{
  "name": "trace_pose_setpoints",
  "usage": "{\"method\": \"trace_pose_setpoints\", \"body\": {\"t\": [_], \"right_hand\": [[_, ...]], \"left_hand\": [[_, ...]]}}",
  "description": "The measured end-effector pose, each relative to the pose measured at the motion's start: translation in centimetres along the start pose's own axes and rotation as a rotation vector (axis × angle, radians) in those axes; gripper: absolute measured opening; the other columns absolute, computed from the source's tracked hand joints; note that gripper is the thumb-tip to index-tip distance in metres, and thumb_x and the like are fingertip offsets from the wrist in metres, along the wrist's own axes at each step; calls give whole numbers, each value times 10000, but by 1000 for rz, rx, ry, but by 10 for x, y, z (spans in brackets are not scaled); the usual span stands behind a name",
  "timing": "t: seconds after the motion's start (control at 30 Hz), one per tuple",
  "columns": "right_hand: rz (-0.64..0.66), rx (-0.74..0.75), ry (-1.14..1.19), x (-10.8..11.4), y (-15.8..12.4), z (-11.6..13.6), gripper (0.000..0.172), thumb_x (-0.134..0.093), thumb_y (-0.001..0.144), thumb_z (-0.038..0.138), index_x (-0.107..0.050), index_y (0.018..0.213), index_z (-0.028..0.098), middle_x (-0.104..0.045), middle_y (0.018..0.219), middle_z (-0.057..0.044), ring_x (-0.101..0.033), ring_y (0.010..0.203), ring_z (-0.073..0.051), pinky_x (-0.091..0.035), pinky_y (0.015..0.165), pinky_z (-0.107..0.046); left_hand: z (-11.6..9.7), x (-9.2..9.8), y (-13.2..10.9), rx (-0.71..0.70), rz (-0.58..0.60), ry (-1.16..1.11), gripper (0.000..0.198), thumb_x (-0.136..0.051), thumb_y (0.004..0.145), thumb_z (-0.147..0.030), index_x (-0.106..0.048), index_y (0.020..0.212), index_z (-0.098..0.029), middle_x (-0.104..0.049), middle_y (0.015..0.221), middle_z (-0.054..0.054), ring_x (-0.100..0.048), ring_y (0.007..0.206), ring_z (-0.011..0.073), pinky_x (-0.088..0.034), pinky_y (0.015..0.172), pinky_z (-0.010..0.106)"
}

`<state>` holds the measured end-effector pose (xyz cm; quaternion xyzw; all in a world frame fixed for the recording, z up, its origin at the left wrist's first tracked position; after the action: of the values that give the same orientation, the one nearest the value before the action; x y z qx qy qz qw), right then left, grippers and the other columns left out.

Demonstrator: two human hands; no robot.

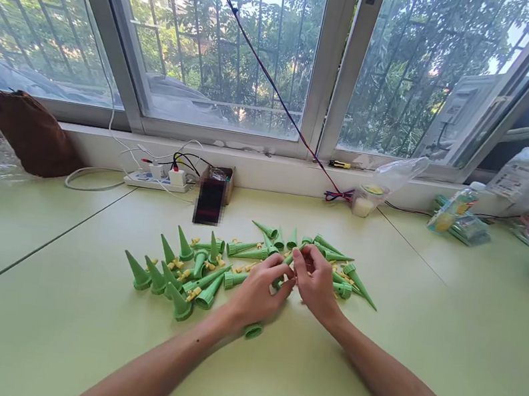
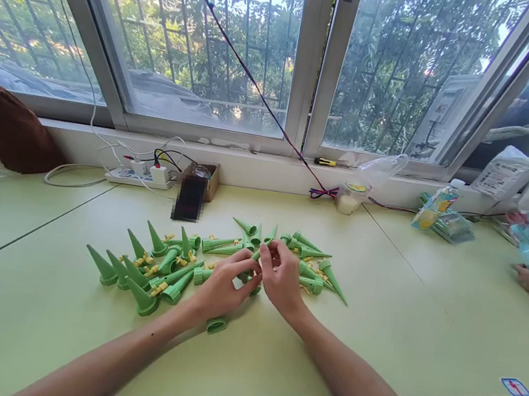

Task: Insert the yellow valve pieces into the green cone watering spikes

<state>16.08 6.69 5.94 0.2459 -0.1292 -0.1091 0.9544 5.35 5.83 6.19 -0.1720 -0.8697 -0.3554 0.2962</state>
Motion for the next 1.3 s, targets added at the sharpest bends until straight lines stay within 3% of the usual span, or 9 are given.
{"method": "trace_pose_setpoints", "body": {"t": [0.3, 0.6, 0.97, 1.3], "right_hand": [[-77, 10, 27, 8, 0, -2, 258, -525, 935, 422, -482, 799, 206, -480, 625, 36, -458, 533, -112, -411, 508, -225], [194, 70, -61, -17, -1, 9, 276, -485, 956, 405, -583, 826, 182, -596, 726, -18, -550, 606, -134, -438, 547, -240], [323, 81, 11, -29, -5, 14, 303, -451, 980, 399, -639, 899, 174, -591, 688, -11, -558, 575, -125, -450, 528, -235], [287, 66, 68, -26, -4, 13, 252, -536, 933, 397, -653, 940, 174, -644, 717, -24, -596, 574, -135, -500, 547, -253]], "left_hand": [[-1, 0, -2, -9, -15, 80, 91, -545, 877, -192, -613, 817, -186, -518, 872, 31, -511, 723, 128, -429, 682, 263], [-2, 28, -1, -1, -236, 92, 107, -554, 893, -193, -645, 836, -201, -507, 801, 12, -506, 740, 135, -435, 673, 249], [9, 35, -3, 59, -308, 31, 129, -567, 894, -199, -665, 810, -204, -484, 762, -5, -498, 705, 119, -408, 644, 230], [6, 39, -2, 39, -340, 7, 128, -590, 843, -140, -665, 906, -223, -519, 785, -5, -525, 707, 120, -430, 643, 228]]}}
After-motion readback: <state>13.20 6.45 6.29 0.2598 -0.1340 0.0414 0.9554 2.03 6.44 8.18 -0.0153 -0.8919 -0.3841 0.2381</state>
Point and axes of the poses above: each hand's wrist, its own y-axis towards the middle knuckle, its own x-axis out of the back of the hand, z = x × y, the point moved 10 cm from there along y, towards the middle knuckle
